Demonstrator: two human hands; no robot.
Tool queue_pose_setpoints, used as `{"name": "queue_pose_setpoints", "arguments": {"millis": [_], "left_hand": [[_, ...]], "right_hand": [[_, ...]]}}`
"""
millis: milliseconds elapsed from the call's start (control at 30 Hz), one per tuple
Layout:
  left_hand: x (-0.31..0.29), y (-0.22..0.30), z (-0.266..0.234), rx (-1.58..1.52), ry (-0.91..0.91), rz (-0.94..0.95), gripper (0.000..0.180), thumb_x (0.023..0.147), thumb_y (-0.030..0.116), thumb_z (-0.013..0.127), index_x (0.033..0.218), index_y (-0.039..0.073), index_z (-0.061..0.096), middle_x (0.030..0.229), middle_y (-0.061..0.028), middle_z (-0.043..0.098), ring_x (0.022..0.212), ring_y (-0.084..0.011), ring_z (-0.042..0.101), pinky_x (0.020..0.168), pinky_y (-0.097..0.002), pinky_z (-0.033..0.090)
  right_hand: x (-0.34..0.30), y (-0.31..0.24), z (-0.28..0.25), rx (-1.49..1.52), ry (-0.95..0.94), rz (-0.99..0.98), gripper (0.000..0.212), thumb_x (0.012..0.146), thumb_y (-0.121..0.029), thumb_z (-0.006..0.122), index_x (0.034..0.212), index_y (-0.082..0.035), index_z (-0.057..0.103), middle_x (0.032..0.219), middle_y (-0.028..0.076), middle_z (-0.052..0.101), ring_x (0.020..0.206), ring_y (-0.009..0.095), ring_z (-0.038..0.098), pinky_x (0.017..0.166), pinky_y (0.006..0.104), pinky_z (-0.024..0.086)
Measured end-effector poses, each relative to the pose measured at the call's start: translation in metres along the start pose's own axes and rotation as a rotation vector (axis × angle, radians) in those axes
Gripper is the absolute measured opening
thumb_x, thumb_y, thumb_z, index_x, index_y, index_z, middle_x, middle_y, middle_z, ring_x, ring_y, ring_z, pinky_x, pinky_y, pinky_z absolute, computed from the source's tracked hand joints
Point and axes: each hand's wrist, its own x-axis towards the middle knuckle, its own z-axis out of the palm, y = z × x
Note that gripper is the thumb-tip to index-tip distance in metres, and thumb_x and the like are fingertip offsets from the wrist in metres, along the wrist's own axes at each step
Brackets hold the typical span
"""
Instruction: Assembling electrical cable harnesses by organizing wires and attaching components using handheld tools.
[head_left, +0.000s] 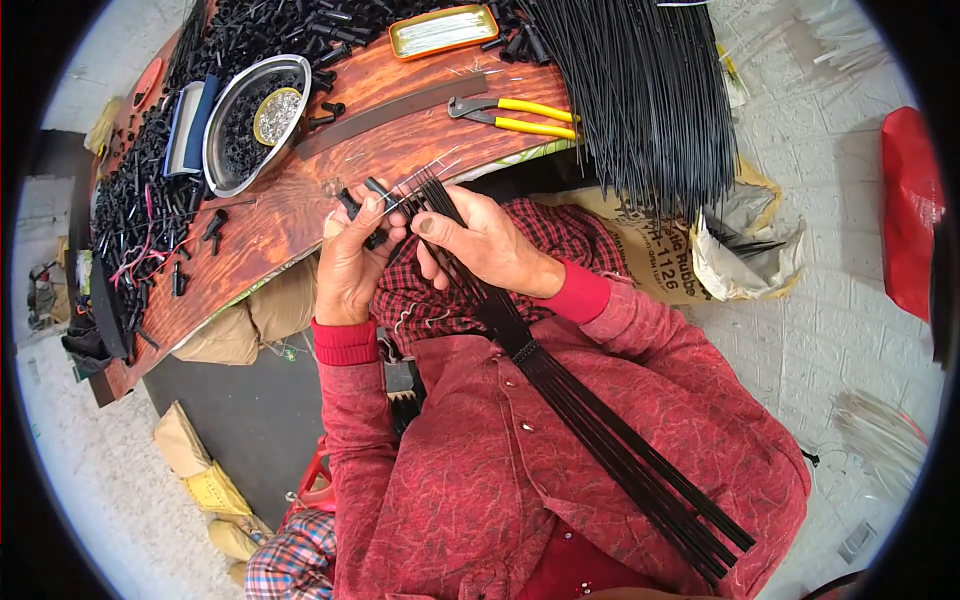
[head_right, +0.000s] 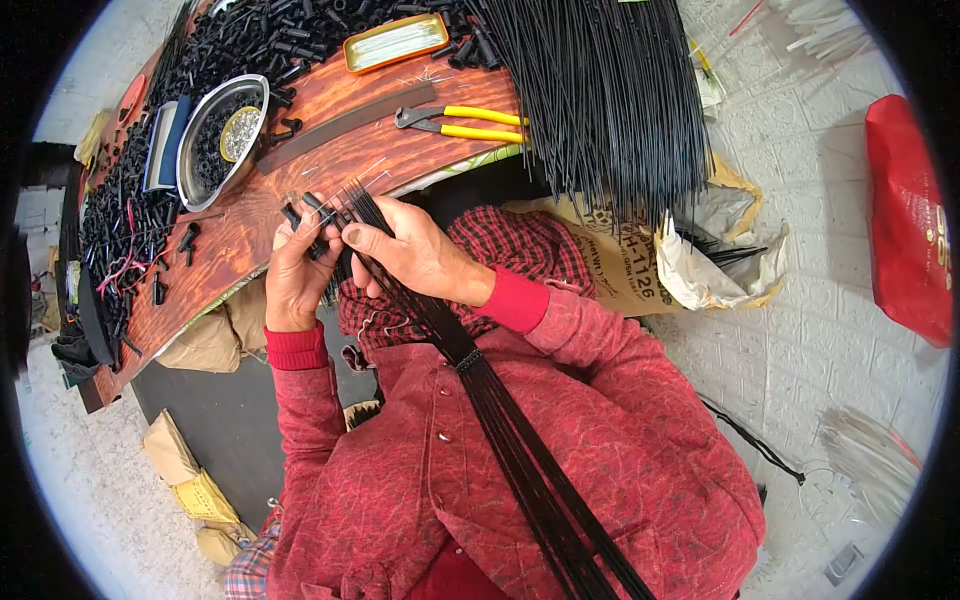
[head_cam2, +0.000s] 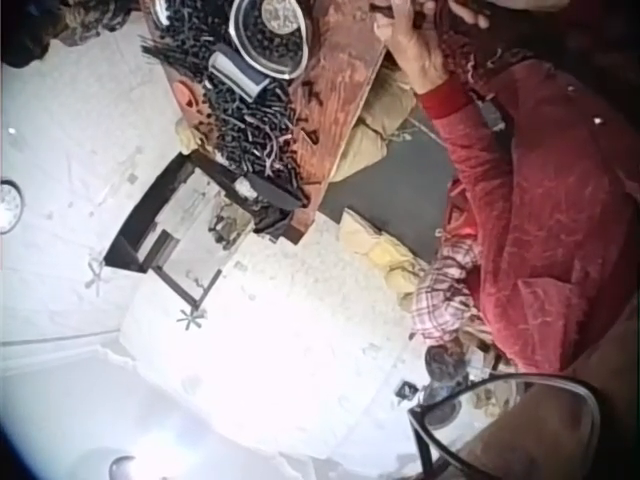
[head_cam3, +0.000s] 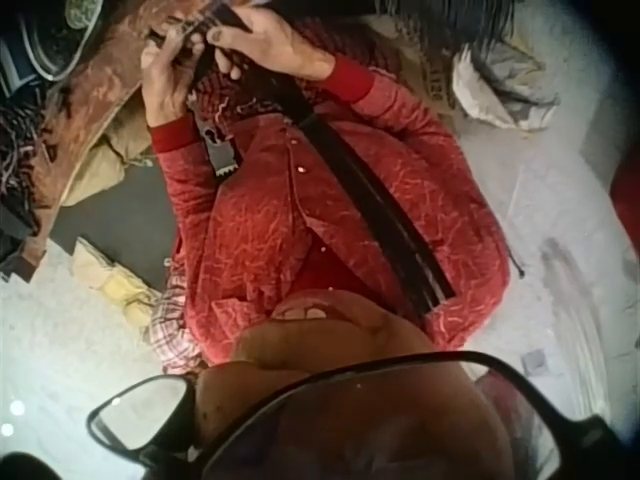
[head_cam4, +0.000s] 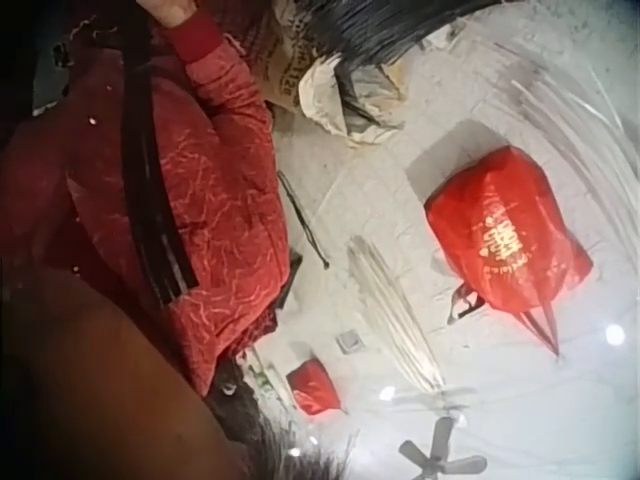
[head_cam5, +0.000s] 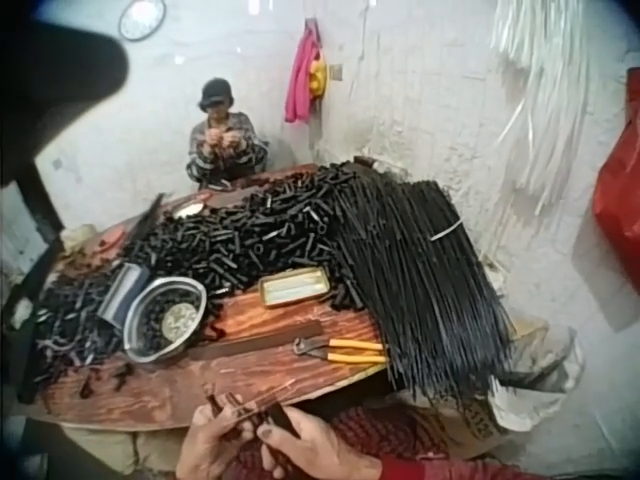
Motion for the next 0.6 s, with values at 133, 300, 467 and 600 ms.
{"name": "queue_pose_setpoints", "arguments": {"millis": [133, 300, 467, 600], "left_hand": [[0.0038, -0.0024, -0.0022, -0.06, 0.001, -0.017, 0.024, 0.094, 0.015, 0.066, 0.114, 0.006, 0.06, 0.089, -0.0021, 0.065, 0.079, -0.0112, 0.064, 0.071, -0.0245, 0.057], [0.0024, -0.0011, 0.0035, -0.131, -0.001, -0.047, 0.024, 0.093, 0.014, 0.067, 0.114, 0.006, 0.06, 0.09, -0.0019, 0.063, 0.081, -0.0109, 0.062, 0.071, -0.0238, 0.056], [0.0041, -0.0077, -0.0025, -0.272, -0.014, -0.012, 0.028, 0.092, 0.01, 0.068, 0.118, 0.006, 0.057, 0.095, -0.0027, 0.061, 0.082, -0.0125, 0.062, 0.071, -0.024, 0.056], [0.0009, -0.0068, 0.0012, -0.331, -0.012, -0.044, 0.027, 0.092, 0.009, 0.067, 0.117, 0.006, 0.058, 0.097, -0.0034, 0.062, 0.083, -0.0128, 0.062, 0.072, -0.0249, 0.057]], "right_hand": [[0.001, -0.0001, 0.0002, 0.011, -0.022, 0.0, 0.03, 0.102, -0.031, 0.054, 0.107, -0.002, 0.052, 0.072, 0.007, 0.063, 0.057, 0.013, 0.06, 0.053, 0.0237, 0.048], [0.0026, 0.0003, -0.0006, 0.004, -0.014, 0.009, 0.03, 0.101, -0.031, 0.054, 0.107, -0.001, 0.053, 0.074, 0.007, 0.063, 0.059, 0.013, 0.061, 0.054, 0.024, 0.049], [0.0025, -0.0017, 0.0001, 0.015, -0.019, 0.004, 0.031, 0.101, -0.032, 0.056, 0.106, -0.001, 0.053, 0.074, 0.007, 0.063, 0.059, 0.013, 0.061, 0.054, 0.0246, 0.05], [0.002, -0.0029, 0.0009, 0.0, -0.015, 0.006, 0.032, 0.101, -0.033, 0.055, 0.107, -0.001, 0.052, 0.074, 0.007, 0.063, 0.059, 0.013, 0.061, 0.054, 0.0251, 0.051]]}}
